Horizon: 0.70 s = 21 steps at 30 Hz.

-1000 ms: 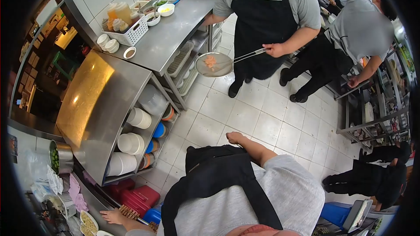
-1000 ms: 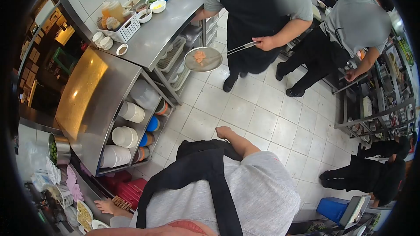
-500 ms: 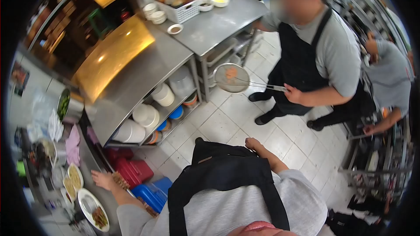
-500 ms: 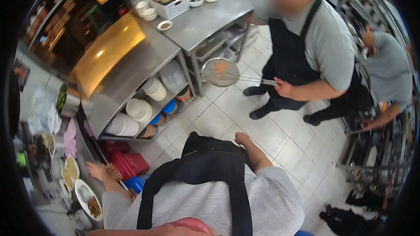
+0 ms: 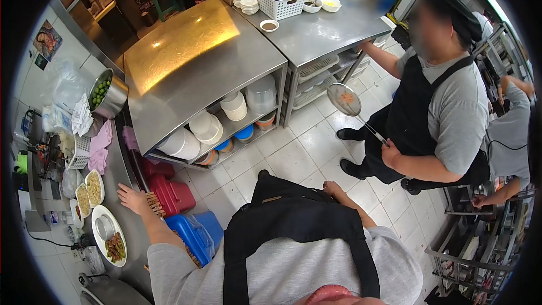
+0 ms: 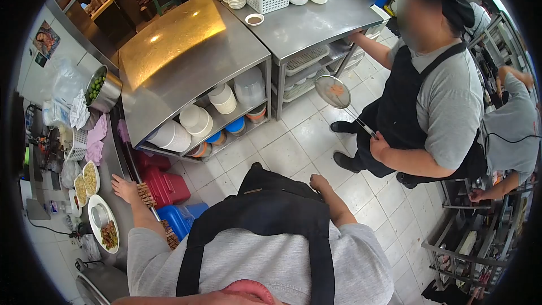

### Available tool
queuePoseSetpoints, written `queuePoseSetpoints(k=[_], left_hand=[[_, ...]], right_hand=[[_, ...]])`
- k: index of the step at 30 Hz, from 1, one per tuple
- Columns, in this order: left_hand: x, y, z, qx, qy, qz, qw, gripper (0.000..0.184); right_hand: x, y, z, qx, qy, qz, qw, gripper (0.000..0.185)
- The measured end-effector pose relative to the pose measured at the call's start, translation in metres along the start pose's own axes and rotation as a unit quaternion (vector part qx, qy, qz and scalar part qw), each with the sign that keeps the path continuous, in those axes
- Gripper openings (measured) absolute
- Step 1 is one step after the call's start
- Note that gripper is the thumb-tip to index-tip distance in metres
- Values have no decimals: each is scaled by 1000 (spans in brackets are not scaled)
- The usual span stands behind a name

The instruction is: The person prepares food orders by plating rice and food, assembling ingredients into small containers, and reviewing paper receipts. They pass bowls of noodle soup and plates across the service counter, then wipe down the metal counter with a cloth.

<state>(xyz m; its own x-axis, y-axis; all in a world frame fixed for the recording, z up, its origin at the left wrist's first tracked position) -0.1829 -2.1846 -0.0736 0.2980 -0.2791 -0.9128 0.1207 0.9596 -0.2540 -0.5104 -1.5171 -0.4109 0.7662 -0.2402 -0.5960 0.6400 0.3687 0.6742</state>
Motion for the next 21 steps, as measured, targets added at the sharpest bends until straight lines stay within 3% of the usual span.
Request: queuePoseSetpoints(k=[4,7,13,21], left_hand=[[-8,2,-3,7,12,3,1000,85],[-5,2,-1,1,0,15,1000,86],[-6,3,-1,1,-3,13,1000,85],[-25,7,4,-12,24,26,999,88]], right_hand=[[-2,-5,9,-32,8,-27,999,24],[2,-5,14,-17,19,20,999,26],[0,-4,7,8,6,3,1000,27],[-21,30,27,-72,28,-47,996,21]])
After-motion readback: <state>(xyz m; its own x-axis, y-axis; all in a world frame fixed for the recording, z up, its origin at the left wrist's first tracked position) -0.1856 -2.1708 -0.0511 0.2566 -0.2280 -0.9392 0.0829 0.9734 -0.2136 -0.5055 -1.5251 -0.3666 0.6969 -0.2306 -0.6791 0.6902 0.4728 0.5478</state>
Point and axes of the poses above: each hand's wrist, its own y-axis away from the middle knuckle, its own x-axis out of the palm, z = x × y, the point moved 10 cm from there along -y, towards the middle knuckle, and after that the axes turned 11 degrees about -y, right-handed, at the moved point
